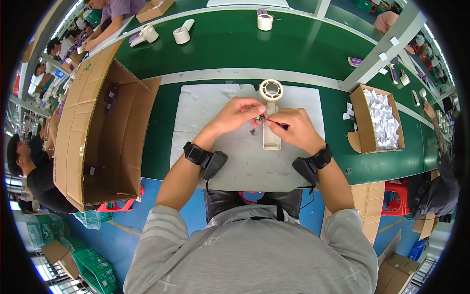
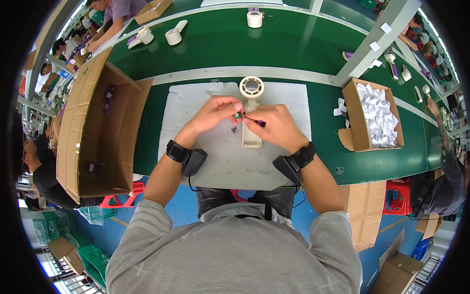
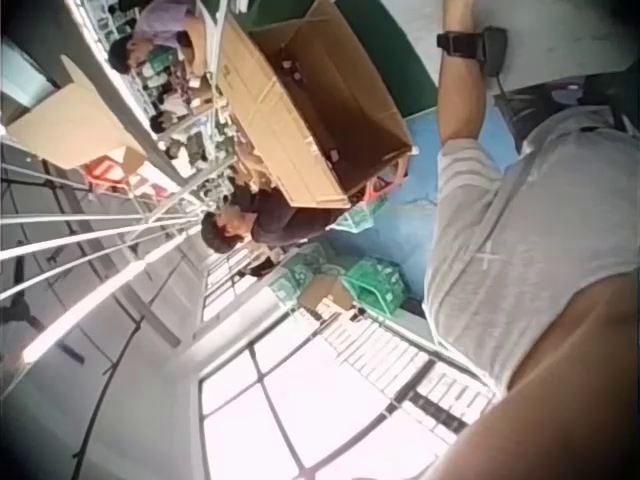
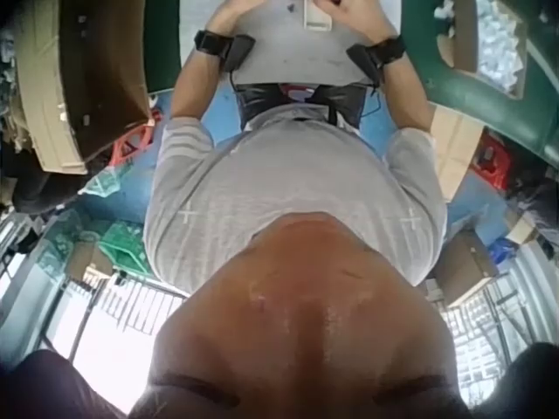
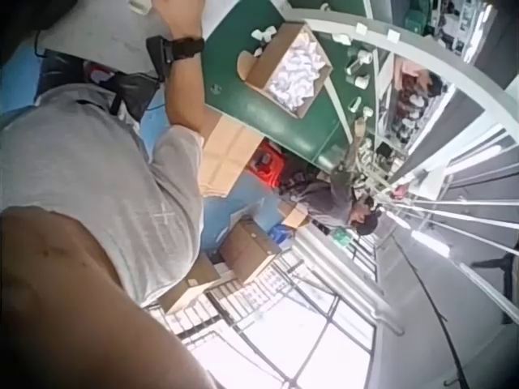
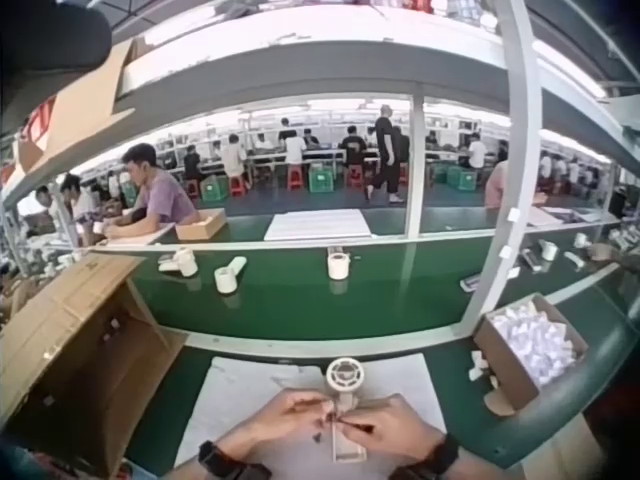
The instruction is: The person retrieves battery packs from a box and connects them to circuit boards before installing them into fan housings. After moving the box to access more components, they repeat the process of wiring and assembling the batteries into additional fans.
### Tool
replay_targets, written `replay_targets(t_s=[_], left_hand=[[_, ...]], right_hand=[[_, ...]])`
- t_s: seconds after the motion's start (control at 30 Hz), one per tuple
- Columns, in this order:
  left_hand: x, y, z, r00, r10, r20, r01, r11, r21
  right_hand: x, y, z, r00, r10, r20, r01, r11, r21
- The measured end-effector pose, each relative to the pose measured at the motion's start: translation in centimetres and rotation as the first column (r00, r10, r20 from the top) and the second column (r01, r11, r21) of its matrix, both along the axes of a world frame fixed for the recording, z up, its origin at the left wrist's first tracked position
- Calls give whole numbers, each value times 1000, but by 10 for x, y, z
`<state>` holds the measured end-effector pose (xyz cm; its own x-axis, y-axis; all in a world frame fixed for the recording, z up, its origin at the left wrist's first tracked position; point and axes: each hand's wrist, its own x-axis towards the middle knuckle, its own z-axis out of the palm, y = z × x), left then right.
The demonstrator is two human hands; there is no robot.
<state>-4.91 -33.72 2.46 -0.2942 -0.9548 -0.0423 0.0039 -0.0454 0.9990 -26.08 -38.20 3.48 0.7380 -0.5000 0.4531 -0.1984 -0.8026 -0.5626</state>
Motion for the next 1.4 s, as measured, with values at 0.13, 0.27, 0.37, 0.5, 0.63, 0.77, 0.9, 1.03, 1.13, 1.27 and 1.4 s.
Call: replay_targets(t_s=[0.13,0.27,0.37,0.5,0.63,0.77,0.9,1.03,1.13,1.27,1.4], left_hand=[[-1,-3,-7,998,55,-30,-54,998,15],[-3,-2,-8,995,86,-59,-85,996,29],[-5,-1,-7,998,55,2,-55,998,-15],[-6,-1,-6,997,72,20,-72,997,-24],[-7,0,-4,994,79,75,-75,996,-51],[-6,-2,-10,994,95,47,-92,993,-68],[-2,-2,-8,994,82,77,-80,996,-27],[4,-1,-2,996,90,0,-90,995,50],[9,-1,-4,999,45,-13,-45,999,5],[14,-1,-2,1000,9,-5,-9,1000,26],[14,-1,-5,998,-11,-65,14,999,37]], right_hand=[[2,1,1,998,-57,22,57,998,6],[3,1,2,973,-231,-12,231,970,68],[3,0,-4,950,-305,-68,306,952,6],[7,3,-7,964,-236,125,233,972,36],[4,3,-6,980,-194,49,194,981,4],[8,5,-10,988,-157,14,157,988,9],[8,5,-11,983,-181,20,180,983,24],[5,3,-9,981,-193,30,190,979,67],[5,2,-10,987,-159,19,157,984,79],[4,0,-10,989,-144,27,142,987,80],[5,0,-12,988,-145,55,140,986,88]])
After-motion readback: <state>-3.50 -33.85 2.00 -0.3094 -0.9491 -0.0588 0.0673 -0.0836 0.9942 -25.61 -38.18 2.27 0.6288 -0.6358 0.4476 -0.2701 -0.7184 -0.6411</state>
